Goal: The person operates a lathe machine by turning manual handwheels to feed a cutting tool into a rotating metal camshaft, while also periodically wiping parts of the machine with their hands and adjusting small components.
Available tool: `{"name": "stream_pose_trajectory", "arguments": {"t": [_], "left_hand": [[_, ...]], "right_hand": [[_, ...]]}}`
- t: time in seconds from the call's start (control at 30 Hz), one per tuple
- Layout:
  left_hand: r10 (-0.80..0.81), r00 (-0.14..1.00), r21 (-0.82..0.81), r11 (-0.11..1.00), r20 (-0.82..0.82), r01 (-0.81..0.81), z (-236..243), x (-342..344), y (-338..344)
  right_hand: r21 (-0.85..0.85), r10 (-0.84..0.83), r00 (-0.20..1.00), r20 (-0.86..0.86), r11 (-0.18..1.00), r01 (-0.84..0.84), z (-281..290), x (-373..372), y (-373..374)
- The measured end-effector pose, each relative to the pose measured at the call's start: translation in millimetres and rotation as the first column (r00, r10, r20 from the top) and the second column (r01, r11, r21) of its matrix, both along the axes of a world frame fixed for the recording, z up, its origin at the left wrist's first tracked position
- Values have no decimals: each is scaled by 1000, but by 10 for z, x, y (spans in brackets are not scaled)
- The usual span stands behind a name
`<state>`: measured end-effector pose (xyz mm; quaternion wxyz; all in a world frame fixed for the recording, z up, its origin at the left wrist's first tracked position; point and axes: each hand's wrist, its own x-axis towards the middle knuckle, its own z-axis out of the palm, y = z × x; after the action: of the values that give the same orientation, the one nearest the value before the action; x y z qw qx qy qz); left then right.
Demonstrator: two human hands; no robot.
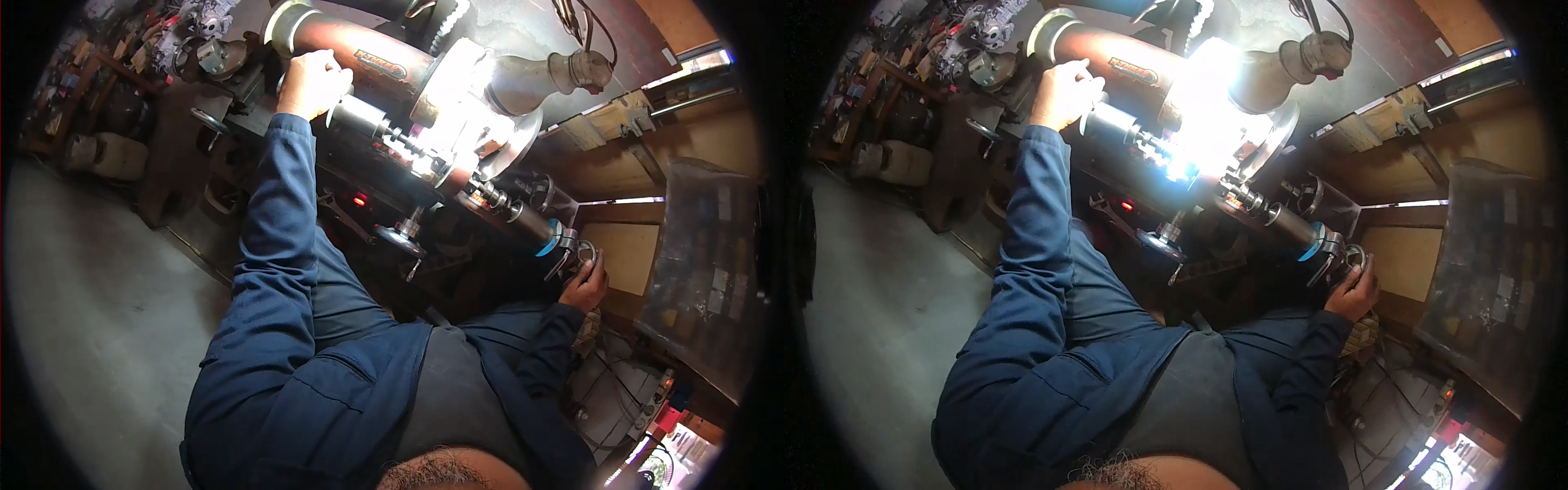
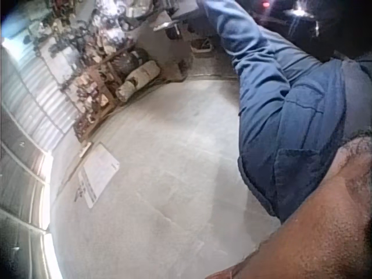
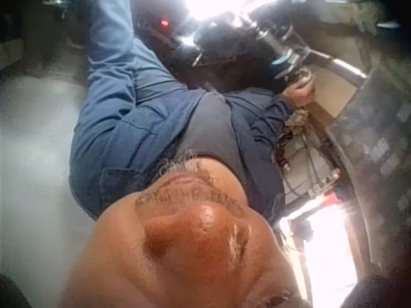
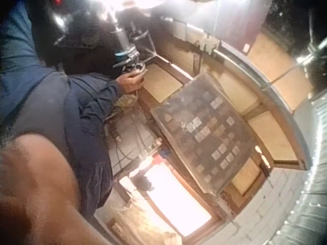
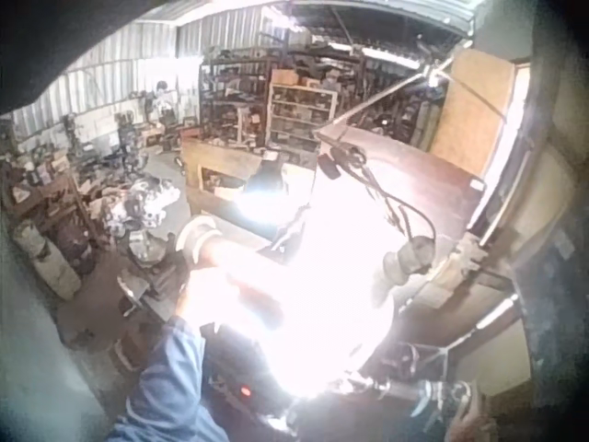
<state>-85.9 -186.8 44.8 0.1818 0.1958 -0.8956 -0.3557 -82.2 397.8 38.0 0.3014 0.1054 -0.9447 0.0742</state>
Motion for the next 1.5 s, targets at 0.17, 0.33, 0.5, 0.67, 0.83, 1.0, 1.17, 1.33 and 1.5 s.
{"name": "stream_pose_trajectory", "arguments": {"t": [0.17, 0.33, 0.5, 0.67, 0.83, 1.0, 1.17, 1.33, 1.5], "left_hand": [[25, 999, -11, 1000, -45, -25, -60, -22, -23], [-7, 1000, -116, 993, -23, 5, -87, -44, -80], [-11, 999, 69, 997, -45, 14, 62, 28, 93], [-122, 982, -110, 988, -141, 107, -59, 88, 95], [-120, 992, -60, 991, -36, 118, -81, 97, 39], [-123, 992, -54, 991, -26, 121, -87, 54, 56], [-111, 994, -74, 991, 7, 111, -76, 24, 33], [-79, 996, -98, 992, 34, 82, 53, 40, 75], [-83, 995, -88, 992, 50, 87, -4, 7, 138]], "right_hand": [[-36, -7, 1000, 22, 999, 8, -32, -37, 8], [-34, -42, 998, 48, 998, 43, -53, -57, 25], [-18, -44, 996, 75, 999, 46, -41, -100, 39], [-52, -43, 983, 180, 997, 54, 7, -248, 66], [-123, -41, 938, 343, 989, 88, 100, -429, 39], [-152, -98, 828, 552, 964, 216, 249, -611, -1], [-93, -103, 730, 675, 970, 224, 170, -874, 107], [-207, -16, 740, 673, 956, 210, 2, -883, 207], [-352, 10, 848, 530, 912, 210, 128, -602, 107]]}}
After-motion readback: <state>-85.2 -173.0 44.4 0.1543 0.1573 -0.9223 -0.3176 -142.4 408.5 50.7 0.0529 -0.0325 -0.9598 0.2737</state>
